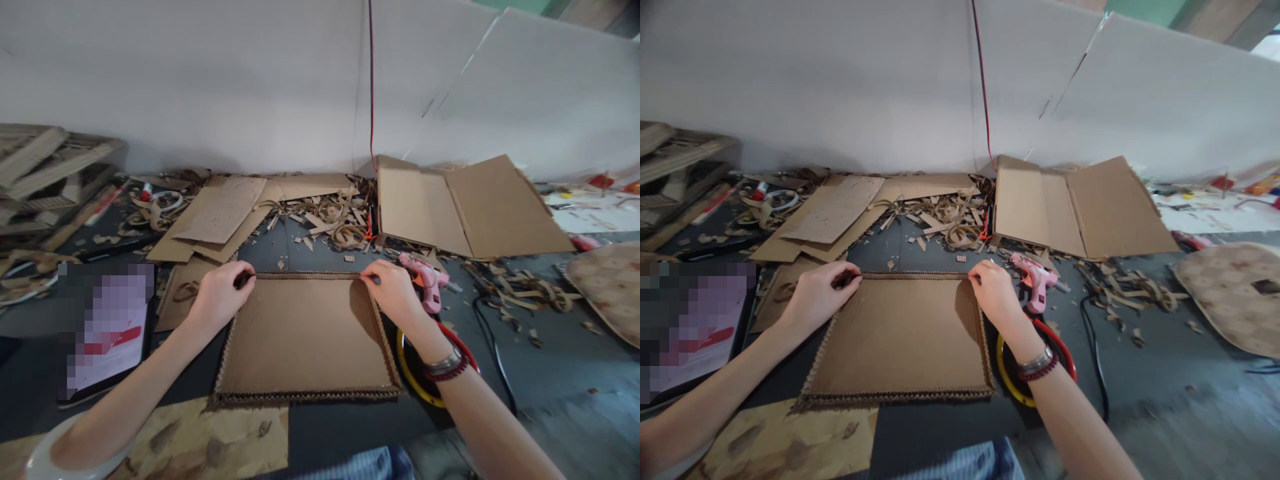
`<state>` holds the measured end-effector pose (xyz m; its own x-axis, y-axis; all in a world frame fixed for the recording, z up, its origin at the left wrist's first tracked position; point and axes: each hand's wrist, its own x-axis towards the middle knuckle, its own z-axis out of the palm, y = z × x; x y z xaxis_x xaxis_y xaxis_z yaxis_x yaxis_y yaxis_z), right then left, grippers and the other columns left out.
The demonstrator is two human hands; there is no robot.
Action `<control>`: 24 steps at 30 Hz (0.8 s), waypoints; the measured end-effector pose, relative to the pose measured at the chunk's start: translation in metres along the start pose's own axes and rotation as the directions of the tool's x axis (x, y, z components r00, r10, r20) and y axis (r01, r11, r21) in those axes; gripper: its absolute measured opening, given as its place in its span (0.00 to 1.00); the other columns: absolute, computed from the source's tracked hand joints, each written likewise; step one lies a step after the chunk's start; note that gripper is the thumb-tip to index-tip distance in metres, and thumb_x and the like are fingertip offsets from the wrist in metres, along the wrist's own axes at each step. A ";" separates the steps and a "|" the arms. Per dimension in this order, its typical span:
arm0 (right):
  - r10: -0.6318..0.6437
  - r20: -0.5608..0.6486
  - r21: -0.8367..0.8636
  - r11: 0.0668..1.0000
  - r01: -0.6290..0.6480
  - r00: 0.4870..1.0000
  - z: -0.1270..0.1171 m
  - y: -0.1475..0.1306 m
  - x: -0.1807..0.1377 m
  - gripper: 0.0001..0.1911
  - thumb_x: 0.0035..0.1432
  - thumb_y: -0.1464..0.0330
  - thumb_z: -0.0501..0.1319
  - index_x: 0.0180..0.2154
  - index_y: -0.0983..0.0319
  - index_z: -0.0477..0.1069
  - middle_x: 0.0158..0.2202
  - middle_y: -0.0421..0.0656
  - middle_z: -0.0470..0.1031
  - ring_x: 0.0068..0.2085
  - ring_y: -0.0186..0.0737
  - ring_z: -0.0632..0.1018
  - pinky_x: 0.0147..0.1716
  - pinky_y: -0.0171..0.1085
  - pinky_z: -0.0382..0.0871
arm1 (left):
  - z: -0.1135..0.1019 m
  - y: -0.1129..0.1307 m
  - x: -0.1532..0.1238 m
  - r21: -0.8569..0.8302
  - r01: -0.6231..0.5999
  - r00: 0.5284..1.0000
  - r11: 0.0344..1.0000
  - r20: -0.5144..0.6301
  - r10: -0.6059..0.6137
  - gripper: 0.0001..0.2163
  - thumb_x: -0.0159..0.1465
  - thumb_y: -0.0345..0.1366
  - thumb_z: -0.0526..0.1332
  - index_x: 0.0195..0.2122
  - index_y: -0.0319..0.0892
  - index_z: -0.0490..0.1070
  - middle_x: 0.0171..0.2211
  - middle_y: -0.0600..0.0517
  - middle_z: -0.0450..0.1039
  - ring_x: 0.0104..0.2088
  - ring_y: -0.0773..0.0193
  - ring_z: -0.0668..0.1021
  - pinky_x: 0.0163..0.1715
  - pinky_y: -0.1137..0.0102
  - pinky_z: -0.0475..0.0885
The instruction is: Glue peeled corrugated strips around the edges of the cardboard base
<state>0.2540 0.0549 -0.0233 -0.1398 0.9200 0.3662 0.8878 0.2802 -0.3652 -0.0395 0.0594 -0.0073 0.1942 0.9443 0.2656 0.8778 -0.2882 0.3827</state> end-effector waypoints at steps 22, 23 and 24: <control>0.494 0.161 -0.423 0.817 -0.392 0.855 -0.048 0.000 -0.106 0.11 0.41 0.69 0.57 0.32 0.63 0.68 0.30 0.52 0.76 0.29 0.50 0.78 0.26 0.40 0.67 | 0.001 -0.004 -0.004 -0.004 -0.045 0.999 0.999 0.005 0.045 0.05 0.56 0.34 0.53 0.31 0.43 0.68 0.33 0.50 0.75 0.34 0.61 0.76 0.35 0.71 0.68; 0.535 0.193 -0.402 0.808 -0.432 0.822 -0.049 -0.003 -0.103 0.12 0.41 0.68 0.56 0.32 0.64 0.67 0.29 0.52 0.76 0.29 0.51 0.78 0.26 0.41 0.68 | 0.001 -0.004 -0.004 0.001 -0.047 0.999 0.999 0.010 0.047 0.05 0.57 0.35 0.53 0.31 0.43 0.68 0.33 0.50 0.75 0.34 0.61 0.76 0.34 0.71 0.68; 0.568 0.212 -0.370 0.800 -0.473 0.795 -0.051 -0.005 -0.100 0.14 0.41 0.67 0.56 0.33 0.65 0.67 0.28 0.52 0.76 0.29 0.52 0.78 0.26 0.42 0.68 | 0.001 -0.004 -0.004 0.005 -0.046 0.999 0.999 0.012 0.046 0.06 0.57 0.35 0.53 0.31 0.43 0.68 0.33 0.50 0.75 0.34 0.61 0.76 0.34 0.70 0.68</control>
<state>0.2860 -0.0524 -0.0143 0.3000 0.9489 -0.0978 0.9384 -0.3119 -0.1485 -0.0431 0.0567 -0.0103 0.2401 0.9318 0.2722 0.8700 -0.3309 0.3654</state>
